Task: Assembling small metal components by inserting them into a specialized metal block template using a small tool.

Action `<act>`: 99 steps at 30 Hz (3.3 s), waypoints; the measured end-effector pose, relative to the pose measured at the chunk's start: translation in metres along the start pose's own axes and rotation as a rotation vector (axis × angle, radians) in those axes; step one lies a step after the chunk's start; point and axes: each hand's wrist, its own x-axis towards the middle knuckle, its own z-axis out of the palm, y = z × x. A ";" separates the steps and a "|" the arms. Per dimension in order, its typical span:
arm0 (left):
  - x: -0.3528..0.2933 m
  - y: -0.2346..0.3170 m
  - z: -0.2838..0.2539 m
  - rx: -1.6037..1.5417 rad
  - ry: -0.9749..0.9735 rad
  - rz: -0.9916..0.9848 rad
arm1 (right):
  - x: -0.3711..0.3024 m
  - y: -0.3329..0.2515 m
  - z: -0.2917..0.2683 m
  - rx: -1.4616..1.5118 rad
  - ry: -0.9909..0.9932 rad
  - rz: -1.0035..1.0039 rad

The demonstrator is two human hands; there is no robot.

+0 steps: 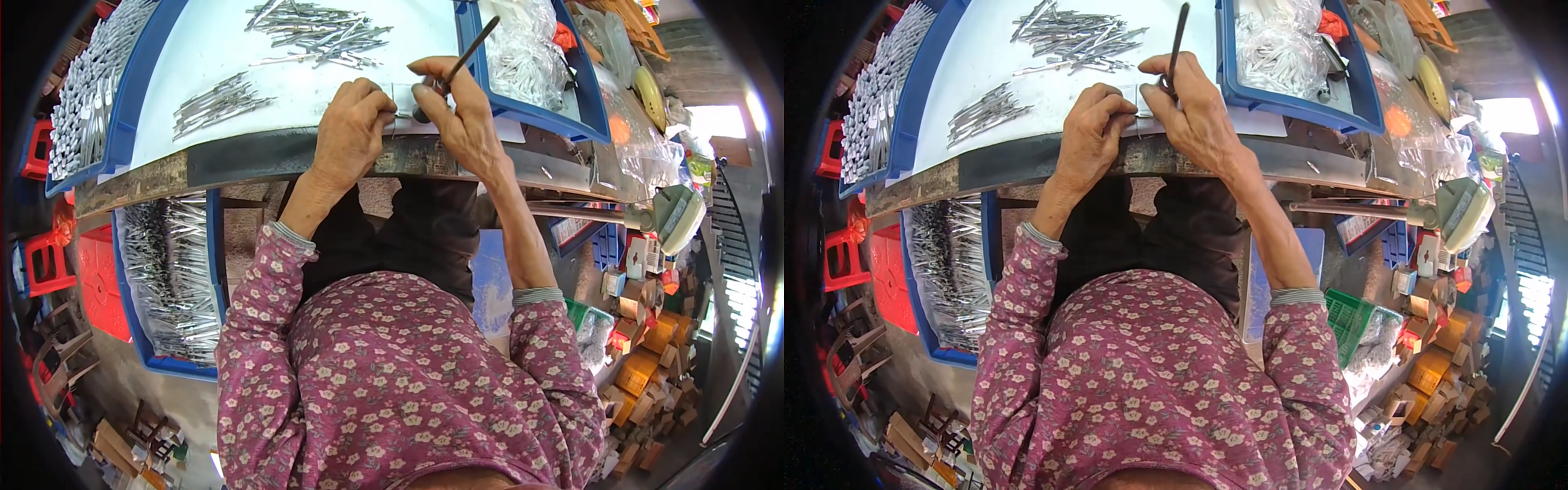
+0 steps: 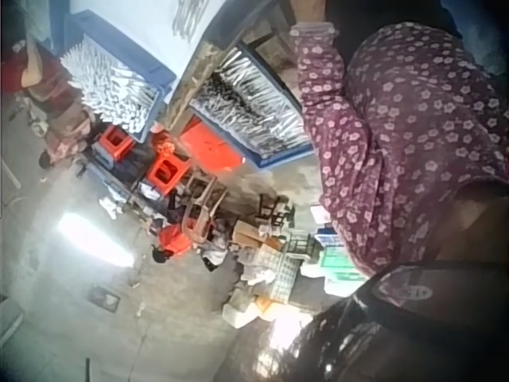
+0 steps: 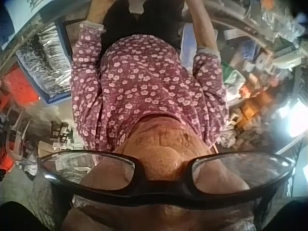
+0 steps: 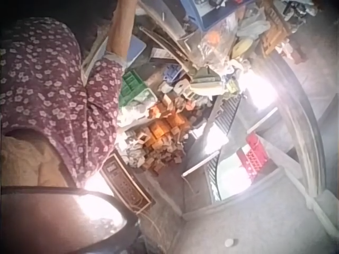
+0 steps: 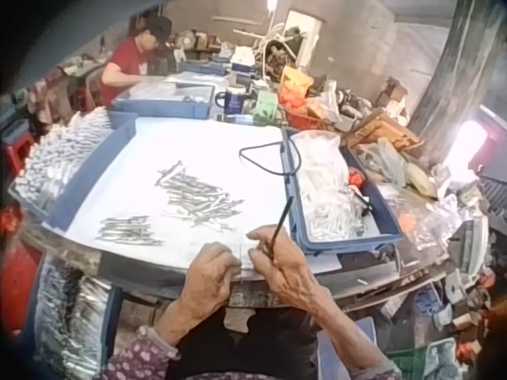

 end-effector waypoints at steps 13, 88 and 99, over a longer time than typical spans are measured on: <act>0.003 -0.003 0.002 0.031 0.013 0.035 | -0.008 0.000 0.008 -0.219 -0.020 -0.087; -0.025 -0.120 -0.173 0.589 0.164 -0.232 | 0.033 0.088 -0.113 -0.521 -0.463 0.250; -0.001 -0.115 -0.152 0.611 0.135 -0.105 | 0.028 0.095 -0.116 -0.543 -0.391 0.160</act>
